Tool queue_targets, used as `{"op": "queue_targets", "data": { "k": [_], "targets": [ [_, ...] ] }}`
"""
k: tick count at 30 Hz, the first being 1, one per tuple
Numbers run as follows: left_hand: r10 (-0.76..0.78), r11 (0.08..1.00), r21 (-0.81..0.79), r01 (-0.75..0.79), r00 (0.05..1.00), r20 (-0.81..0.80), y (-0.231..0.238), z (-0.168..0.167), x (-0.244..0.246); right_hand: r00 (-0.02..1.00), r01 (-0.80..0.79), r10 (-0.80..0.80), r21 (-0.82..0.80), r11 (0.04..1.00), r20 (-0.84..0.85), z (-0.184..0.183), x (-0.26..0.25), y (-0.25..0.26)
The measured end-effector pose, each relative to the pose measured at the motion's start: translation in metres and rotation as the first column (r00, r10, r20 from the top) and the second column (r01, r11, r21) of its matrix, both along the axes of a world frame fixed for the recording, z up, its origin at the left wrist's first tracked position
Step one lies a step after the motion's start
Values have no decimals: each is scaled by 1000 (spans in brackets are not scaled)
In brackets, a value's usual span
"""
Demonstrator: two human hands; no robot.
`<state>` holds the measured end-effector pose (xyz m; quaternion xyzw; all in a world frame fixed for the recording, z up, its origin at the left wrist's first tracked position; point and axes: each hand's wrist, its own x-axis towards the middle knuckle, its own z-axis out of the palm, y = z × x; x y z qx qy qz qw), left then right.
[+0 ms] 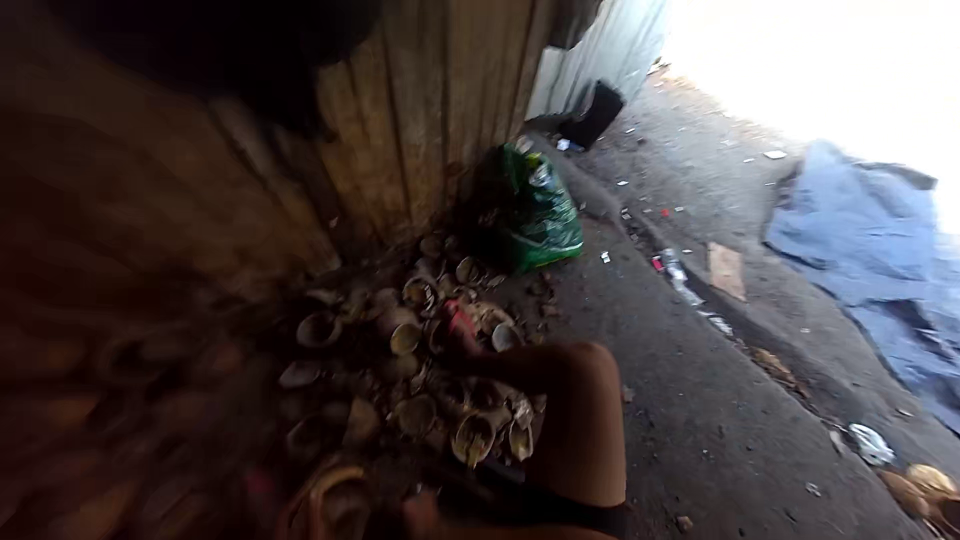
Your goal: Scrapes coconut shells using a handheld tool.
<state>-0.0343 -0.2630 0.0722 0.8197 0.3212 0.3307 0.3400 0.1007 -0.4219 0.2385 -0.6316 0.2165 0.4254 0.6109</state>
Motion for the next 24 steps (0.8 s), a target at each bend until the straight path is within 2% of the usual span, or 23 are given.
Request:
{"op": "queue_targets", "data": {
  "k": [1, 2, 3, 5, 7, 8, 10, 13, 14, 15, 17, 18, 19, 20, 22, 24],
  "targets": [
    [47, 992, -121, -47, 999, 0, -8, 10, 6, 998, 68, -69, 163, 984, 1, -62, -29, 3],
    [120, 969, -218, -119, 993, -9, -15, 18, 13, 988, 120, -89, 277, 953, -125, -108, -49, 5],
    [186, 946, -268, -184, 982, -19, -21, 22, 16, 957, 163, -70, 321, 933, -282, -132, -58, 7],
    [278, 912, -309, -269, 960, -13, -27, 23, 16, 885, 217, -56, 304, 928, -462, -138, -58, 10],
    [338, 864, -414, -288, 940, 52, -32, 19, 12, 858, 268, -86, 300, 915, -506, -128, -55, 5],
    [356, 833, -487, -262, 928, 110, -35, 18, 10, 852, 295, -99, 314, 903, -515, -121, -54, -1],
    [333, 741, -665, -92, 910, 246, -38, 27, 8, 861, 300, -106, 330, 895, -497, -106, -50, -10],
    [284, 489, -841, 230, 870, 403, -41, 49, 2, 958, 128, -16, 373, 919, -287, -96, -39, -24],
    [288, 408, -871, 274, 867, 407, -40, 55, 1, 984, 23, 49, 397, 917, -170, -98, -36, -27],
    [275, 369, -893, 260, 887, 372, -37, 61, 1, 992, -98, 120, 404, 909, -30, -102, -32, -30],
    [200, 375, -909, 181, 942, 270, -31, 74, 5, 909, -380, 281, 334, 862, 309, -111, -26, -33],
    [149, 404, -903, 147, 963, 223, -28, 80, 9, 840, -475, 336, 278, 835, 427, -111, -23, -33],
    [100, 444, -887, 127, 977, 190, -27, 84, 12, 823, -491, 342, 265, 830, 453, -111, -22, -31],
    [73, 474, -870, 138, 978, 195, -26, 84, 15, 868, -439, 313, 305, 845, 385, -109, -22, -29],
    [152, 498, -837, 228, 927, 343, -29, 78, 19, 982, -184, 183, 449, 874, 46, -104, -27, -25],
    [298, 492, -805, 331, 805, 513, -37, 72, 27, 956, 81, 77, 506, 859, -284, -97, -30, -18]
  ]
}}
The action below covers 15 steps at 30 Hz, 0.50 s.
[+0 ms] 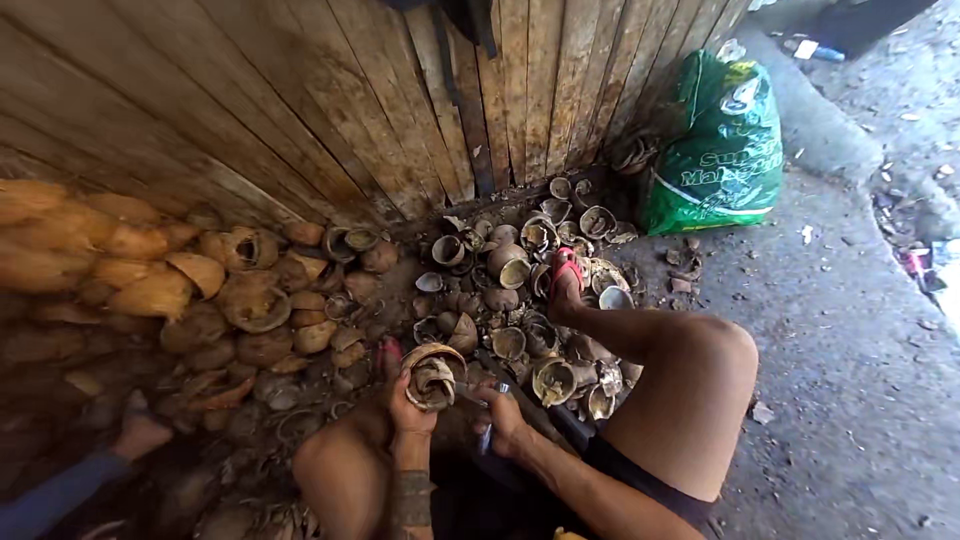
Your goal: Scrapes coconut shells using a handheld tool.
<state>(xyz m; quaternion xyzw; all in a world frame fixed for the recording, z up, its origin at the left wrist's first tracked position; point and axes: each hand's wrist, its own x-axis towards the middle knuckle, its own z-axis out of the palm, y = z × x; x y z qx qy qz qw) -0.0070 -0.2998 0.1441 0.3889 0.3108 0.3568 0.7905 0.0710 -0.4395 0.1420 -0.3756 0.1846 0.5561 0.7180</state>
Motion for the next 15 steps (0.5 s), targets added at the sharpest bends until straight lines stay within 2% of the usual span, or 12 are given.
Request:
{"op": "queue_targets", "data": {
  "k": [2, 5, 7, 8, 9, 10, 11, 12, 14, 15],
  "targets": [
    [49, 999, -25, -49, 998, 31, -8, -5, 7, 964, 98, -79, 65, 993, -253, -1, -2, 2],
    [-42, 993, 98, 62, 980, -196, -11, -6, 17, 873, 209, -98, 184, 960, -478, -6, 2, -3],
    [-38, 923, 312, 224, 862, -506, -4, 0, 30, 843, 251, -108, 207, 946, -527, -3, 8, -4],
    [40, 849, 427, 309, 770, -637, -2, 7, 41, 840, 264, -108, 227, 938, -532, 0, 10, -4],
    [154, 770, 527, 359, 697, -700, 1, 11, 50, 842, 276, -111, 245, 929, -527, 2, 11, -4],
    [247, 720, 592, 363, 663, -706, 4, 14, 58, 850, 289, -122, 259, 922, -512, 5, 12, -3],
    [289, 729, 606, 318, 659, -694, 10, 17, 65, 868, 298, -142, 269, 916, -476, 8, 14, -2],
    [292, 790, 566, 236, 666, -686, 15, 22, 71, 887, 304, -173, 259, 917, -428, 13, 20, -1],
    [261, 905, 417, 79, 671, -694, 30, 29, 80, 904, 333, -264, 165, 928, -337, 21, 36, 2],
    [213, 938, 343, 57, 685, -697, 38, 27, 78, 911, 344, -305, 103, 933, -279, 23, 43, 1]
  ]
}}
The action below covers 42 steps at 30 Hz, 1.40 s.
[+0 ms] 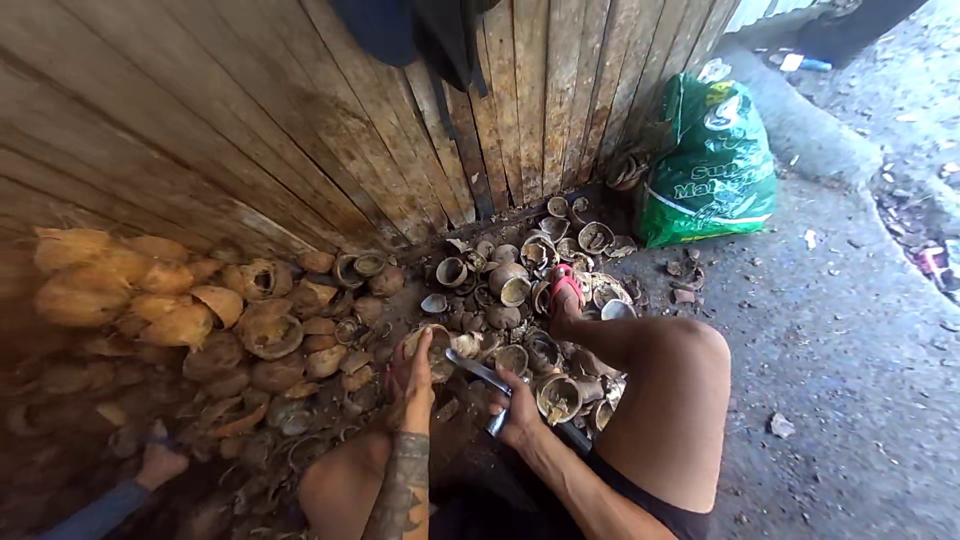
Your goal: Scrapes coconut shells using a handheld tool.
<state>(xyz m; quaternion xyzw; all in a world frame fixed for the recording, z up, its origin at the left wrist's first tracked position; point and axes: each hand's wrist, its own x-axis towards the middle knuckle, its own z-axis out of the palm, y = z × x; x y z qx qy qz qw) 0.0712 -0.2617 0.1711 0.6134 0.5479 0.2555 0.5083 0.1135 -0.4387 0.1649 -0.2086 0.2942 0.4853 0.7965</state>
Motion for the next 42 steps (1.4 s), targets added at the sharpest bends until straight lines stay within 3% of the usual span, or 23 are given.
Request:
{"op": "queue_targets", "data": {
  "k": [3, 5, 10, 13, 17, 20, 21, 25, 28, 34, 42],
  "targets": [
    [-133, 979, -122, 161, 968, 212, 15, -11, -20, 977, 3, 42, -209, 978, 210, 3, 11, -13],
    [-220, 949, -123, 289, 892, 396, 15, -11, -36, 919, 11, 83, -236, 972, 385, 7, 9, -22],
    [-158, 941, -133, 312, 751, 641, 5, -3, -60, 615, 79, 187, -296, 952, 766, 13, -5, -26],
    [-170, 948, -117, 297, 780, 602, 7, -5, -65, 403, 120, 238, -309, 943, 884, 12, -10, -24],
    [-213, 966, -59, 252, 903, 373, 11, -20, -72, 327, 88, 270, -314, 945, 906, 0, -17, -19],
    [-266, 958, -23, 287, 913, 308, 8, -32, -81, 247, 35, 453, -475, 879, 857, -16, -24, -11],
    [-295, 950, -8, 311, 908, 299, 6, -34, -82, 283, -4, 485, -505, 863, 827, -21, -27, -7],
    [-299, 952, 26, 306, 903, 308, -3, -40, -83, 702, -255, 466, -420, 871, 538, -24, -38, -2],
    [-237, 967, 11, 256, 877, 417, -3, -45, -84, 864, -342, 425, -307, 888, 268, -23, -35, -2],
    [-234, 958, -32, 284, 844, 483, -7, -45, -82, 944, -302, 321, -193, 934, 74, -28, -48, -6],
    [-197, 948, -92, 304, 792, 578, -8, -43, -87, 928, -301, 332, -182, 936, 169, -29, -55, -10]
  ]
}}
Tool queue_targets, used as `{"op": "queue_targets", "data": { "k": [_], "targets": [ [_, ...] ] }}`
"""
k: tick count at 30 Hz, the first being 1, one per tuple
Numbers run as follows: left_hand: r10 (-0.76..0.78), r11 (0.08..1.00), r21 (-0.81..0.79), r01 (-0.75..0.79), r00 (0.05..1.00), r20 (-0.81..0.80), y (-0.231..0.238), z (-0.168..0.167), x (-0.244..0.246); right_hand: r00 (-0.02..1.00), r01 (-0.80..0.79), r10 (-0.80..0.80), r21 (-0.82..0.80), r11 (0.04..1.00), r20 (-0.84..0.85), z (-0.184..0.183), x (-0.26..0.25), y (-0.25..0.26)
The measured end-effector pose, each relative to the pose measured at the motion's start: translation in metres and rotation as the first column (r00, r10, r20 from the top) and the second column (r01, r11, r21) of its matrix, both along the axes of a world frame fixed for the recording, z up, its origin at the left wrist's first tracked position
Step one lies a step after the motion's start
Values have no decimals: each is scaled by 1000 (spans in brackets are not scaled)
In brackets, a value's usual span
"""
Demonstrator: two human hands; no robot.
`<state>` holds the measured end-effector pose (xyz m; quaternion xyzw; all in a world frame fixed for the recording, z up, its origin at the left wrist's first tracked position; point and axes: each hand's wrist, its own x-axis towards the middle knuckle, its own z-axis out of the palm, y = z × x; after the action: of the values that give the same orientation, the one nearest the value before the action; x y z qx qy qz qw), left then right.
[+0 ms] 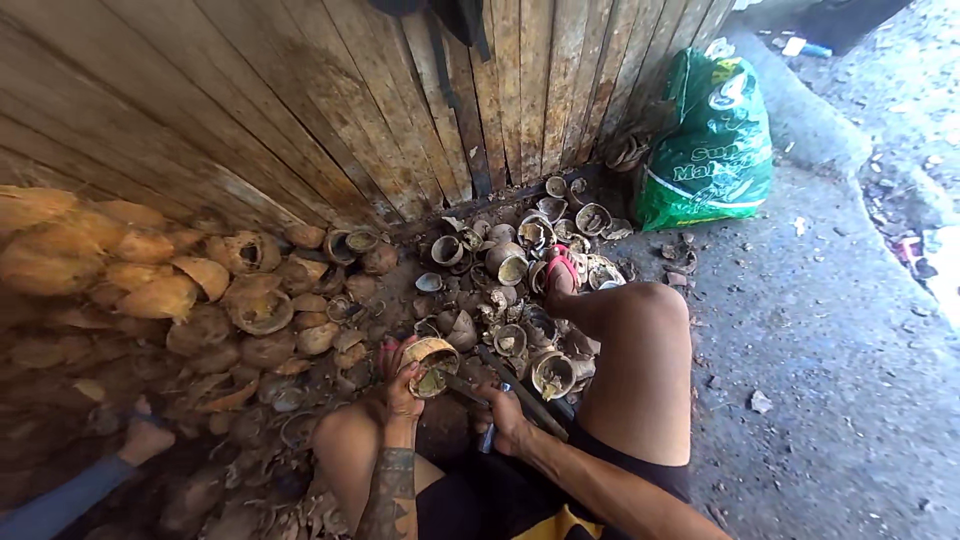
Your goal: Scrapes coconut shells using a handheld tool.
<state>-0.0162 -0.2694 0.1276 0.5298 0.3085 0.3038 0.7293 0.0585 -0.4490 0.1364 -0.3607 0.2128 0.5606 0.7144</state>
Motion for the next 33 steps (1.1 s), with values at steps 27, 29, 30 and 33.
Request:
{"op": "queue_targets", "data": {
  "k": [27, 29, 30, 33],
  "targets": [
    [53, 848, 493, 195, 894, -446, -6, -33, -16, 568, -151, 419, -411, 899, 708, -13, 2, 15],
    [110, 771, 568, 289, 818, -565, -2, -23, -22, 493, -190, 500, -473, 861, 712, -12, 3, 14],
    [135, 748, 582, 320, 785, -605, 0, -20, -24, 499, -217, 536, -501, 838, 681, -10, 5, 14],
    [207, 696, 652, 301, 786, -583, 4, -23, -21, 615, -340, 610, -531, 777, 500, 1, 19, 19]
  ]
}}
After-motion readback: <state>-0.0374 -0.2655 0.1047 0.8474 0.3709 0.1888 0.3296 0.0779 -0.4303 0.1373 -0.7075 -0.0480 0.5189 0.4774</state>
